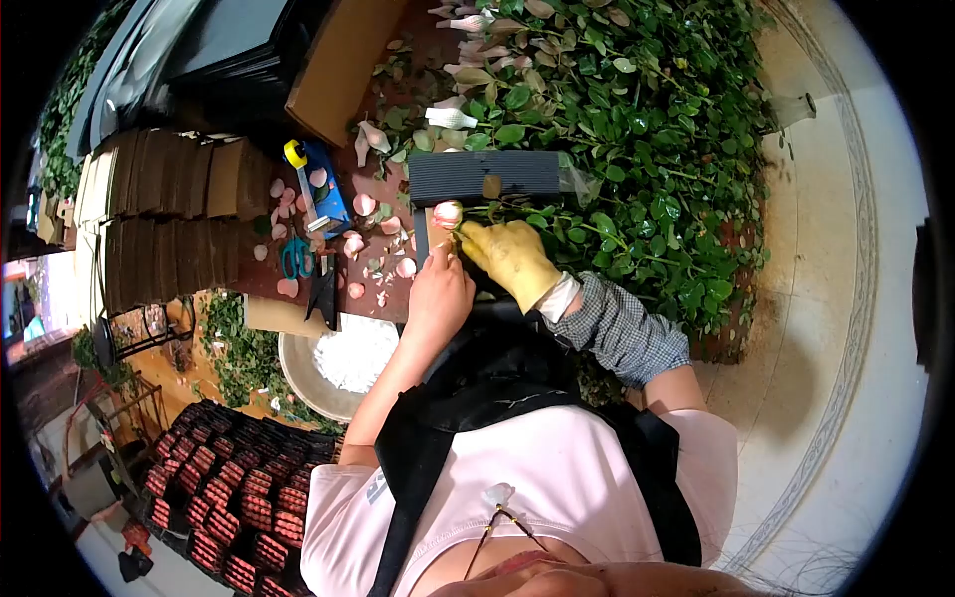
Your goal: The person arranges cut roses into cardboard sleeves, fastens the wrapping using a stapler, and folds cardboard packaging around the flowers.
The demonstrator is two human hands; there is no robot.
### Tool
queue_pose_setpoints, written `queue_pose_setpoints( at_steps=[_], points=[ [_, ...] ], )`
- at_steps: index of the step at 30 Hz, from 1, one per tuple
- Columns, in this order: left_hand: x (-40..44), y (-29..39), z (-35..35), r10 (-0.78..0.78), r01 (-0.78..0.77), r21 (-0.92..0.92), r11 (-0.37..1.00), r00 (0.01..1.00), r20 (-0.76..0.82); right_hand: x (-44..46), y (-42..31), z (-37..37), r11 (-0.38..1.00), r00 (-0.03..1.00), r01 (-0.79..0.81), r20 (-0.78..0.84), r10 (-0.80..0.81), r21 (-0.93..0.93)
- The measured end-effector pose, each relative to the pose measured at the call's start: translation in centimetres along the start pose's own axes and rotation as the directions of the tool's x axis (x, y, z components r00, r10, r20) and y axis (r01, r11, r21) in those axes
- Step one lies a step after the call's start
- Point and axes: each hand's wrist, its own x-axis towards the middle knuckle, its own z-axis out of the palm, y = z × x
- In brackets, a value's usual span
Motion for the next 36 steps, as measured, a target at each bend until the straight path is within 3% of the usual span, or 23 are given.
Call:
queue_pose_setpoints(
  at_steps=[2, 3, 5, 7, 9, 10, 11, 13, 18, 20, 22, 23, 25, 26, 27, 29, 30, 31, 33, 35, 36],
  points=[
    [-0.1, 0.0, 0.4, 0.0, -0.001, -0.052, 0.999, 0.999, -0.033, -0.1, 0.2, 0.0, 0.983, 0.965, -0.151, -0.232, 0.124, -0.106],
    [1.2, 0.5, 0.8, 0.02, -0.025, -0.077, 0.997, 0.998, -0.063, 0.4, 1.5, -0.9, 0.976, 0.963, -0.159, -0.243, 0.12, -0.148],
    [0.2, 0.3, -0.3, -0.019, 0.017, -0.138, 0.99, 1.0, -0.015, 0.6, 1.5, -0.9, 0.994, 0.999, -0.003, 0.043, 0.008, -0.109],
    [0.9, -1.5, -0.7, -0.117, 0.121, -0.385, 0.915, 0.993, 0.035, 0.6, 2.6, -1.0, 0.994, 0.997, 0.069, 0.042, -0.066, -0.08],
    [1.1, -4.4, -0.8, -0.203, 0.208, -0.729, 0.652, 0.975, 0.096, 0.7, 2.7, -1.3, 0.996, 0.996, 0.075, 0.06, -0.072, -0.039],
    [1.1, -5.7, 0.0, -0.278, 0.194, -0.877, 0.44, 0.958, 0.072, 0.6, 2.7, -0.6, 0.997, 0.997, 0.073, 0.014, -0.073, -0.019],
    [1.2, -7.2, 0.7, -0.337, 0.222, -0.835, 0.503, 0.94, 0.047, 0.7, 3.0, 0.0, 0.997, 0.997, 0.073, 0.012, -0.073, -0.015],
    [1.3, -8.2, 1.6, -0.365, 0.228, -0.906, 0.357, 0.927, 0.089, 1.0, 2.3, -0.3, 0.995, 0.991, 0.067, 0.125, -0.056, -0.081],
    [1.1, -7.9, 2.3, -0.362, 0.211, -0.92, 0.331, 0.928, 0.082, 1.1, 0.6, -0.6, 0.959, 0.982, 0.11, 0.178, -0.064, -0.261],
    [1.1, -8.4, 2.4, -0.34, 0.186, -0.926, 0.328, 0.938, 0.068, 1.5, 0.5, -0.4, 0.968, 0.984, 0.092, 0.169, -0.053, -0.235],
    [1.2, -8.4, 1.7, -0.402, 0.313, -0.925, 0.217, 0.892, 0.207, 1.6, 1.0, 0.4, 0.975, 0.992, 0.076, 0.117, -0.052, -0.21],
    [1.1, -8.2, 1.4, -0.403, 0.314, -0.924, 0.218, 0.891, 0.207, 1.5, 1.1, 0.8, 0.975, 0.992, 0.077, 0.117, -0.053, -0.209],
    [1.2, -7.6, 0.2, -0.426, 0.334, -0.941, 0.059, 0.861, 0.279, 1.7, 0.7, 0.6, 0.973, 0.99, 0.057, 0.142, -0.026, -0.223],
    [1.2, -7.8, 0.6, -0.418, 0.311, -0.941, 0.133, 0.879, 0.232, 1.7, 0.7, 0.6, 0.976, 0.988, 0.059, 0.153, -0.026, -0.211],
    [1.8, -7.7, 1.1, -0.376, 0.243, -0.892, 0.382, 0.922, 0.091, 1.7, 0.8, 0.6, 0.975, 0.988, 0.061, 0.152, -0.028, -0.212],
    [2.4, -7.2, 2.3, -0.344, 0.191, -0.562, 0.805, 0.922, -0.178, 1.5, 1.0, 0.6, 0.98, 0.99, 0.07, 0.134, -0.046, -0.187],
    [3.1, -6.5, 2.4, -0.299, 0.15, -0.448, 0.881, 0.912, -0.282, 1.3, 1.0, 0.5, 0.98, 0.99, 0.068, 0.135, -0.043, -0.189],
    [3.6, -6.6, 3.6, -0.295, 0.157, -0.401, 0.903, 0.904, -0.31, 1.0, 1.0, 0.3, 0.982, 0.993, 0.071, 0.109, -0.052, -0.176],
    [4.1, -7.4, 5.6, -0.322, 0.175, -0.567, 0.805, 0.931, -0.17, 0.6, 0.7, -0.7, 0.984, 0.995, 0.073, 0.074, -0.061, -0.165],
    [3.7, -7.5, 5.7, -0.341, 0.205, -0.495, 0.844, 0.918, -0.201, -0.1, 0.1, -2.8, 0.997, 0.979, 0.011, -0.205, 0.004, 0.071],
    [3.7, -7.2, 5.2, -0.35, 0.209, -0.519, 0.829, 0.918, -0.189, -0.2, -0.3, -4.1, 0.99, 0.944, 0.059, -0.33, -0.012, 0.131]
  ],
)
